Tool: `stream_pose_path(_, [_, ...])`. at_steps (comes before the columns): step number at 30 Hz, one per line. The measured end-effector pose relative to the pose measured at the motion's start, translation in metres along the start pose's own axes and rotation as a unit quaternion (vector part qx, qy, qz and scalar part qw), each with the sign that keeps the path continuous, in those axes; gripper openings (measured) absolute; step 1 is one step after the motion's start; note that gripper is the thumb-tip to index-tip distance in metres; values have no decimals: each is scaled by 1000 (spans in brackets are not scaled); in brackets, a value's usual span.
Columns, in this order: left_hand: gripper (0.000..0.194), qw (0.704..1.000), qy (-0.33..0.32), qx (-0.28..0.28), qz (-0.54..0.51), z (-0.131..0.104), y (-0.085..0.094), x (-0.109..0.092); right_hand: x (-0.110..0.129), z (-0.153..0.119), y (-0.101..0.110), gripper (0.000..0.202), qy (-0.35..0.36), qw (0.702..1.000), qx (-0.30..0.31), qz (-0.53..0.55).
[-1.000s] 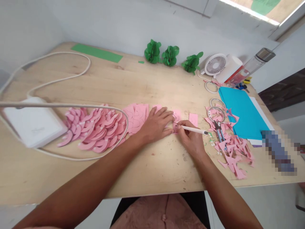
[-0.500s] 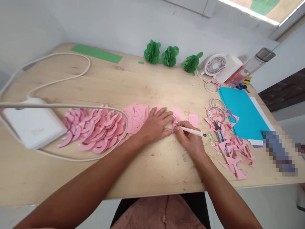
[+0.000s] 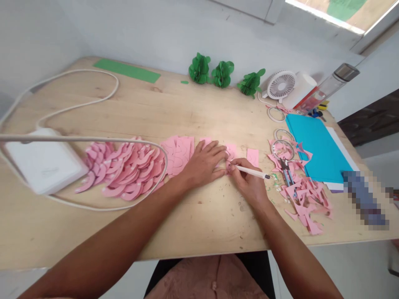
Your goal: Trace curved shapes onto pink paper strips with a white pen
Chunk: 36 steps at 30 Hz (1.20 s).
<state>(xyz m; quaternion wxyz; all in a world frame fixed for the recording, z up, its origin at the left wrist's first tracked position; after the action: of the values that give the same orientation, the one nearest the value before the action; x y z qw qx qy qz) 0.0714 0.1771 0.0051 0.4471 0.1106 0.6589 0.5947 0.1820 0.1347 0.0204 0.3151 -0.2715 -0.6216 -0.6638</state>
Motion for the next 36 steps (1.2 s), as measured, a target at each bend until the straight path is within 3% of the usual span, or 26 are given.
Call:
stream_pose_path(9, [29,1000,7,8,-5,0,0,0,1,-1,2,16,0,1000,-13,4])
stream_pose_path(21, [30,1000,9,15,-2,1,0,0,0,-4,19,23,-12,996,-88,10])
stream_pose_path(36, [29,1000,12,17,-11,1,-1,1,9,1,16,28,49,981,-88,-168])
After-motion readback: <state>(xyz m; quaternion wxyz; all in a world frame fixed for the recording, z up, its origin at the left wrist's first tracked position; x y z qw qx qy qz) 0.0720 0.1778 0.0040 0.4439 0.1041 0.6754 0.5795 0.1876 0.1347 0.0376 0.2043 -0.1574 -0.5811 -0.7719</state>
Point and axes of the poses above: each hand's wrist, its own z-axis towards the middle knuckle, its own y-axis out of the back of the hand, x = y × z, the point moved 9 cm from there along z, towards the middle knuckle, and after that the axes turned 6 degrees about x, right-handed, at the moved point
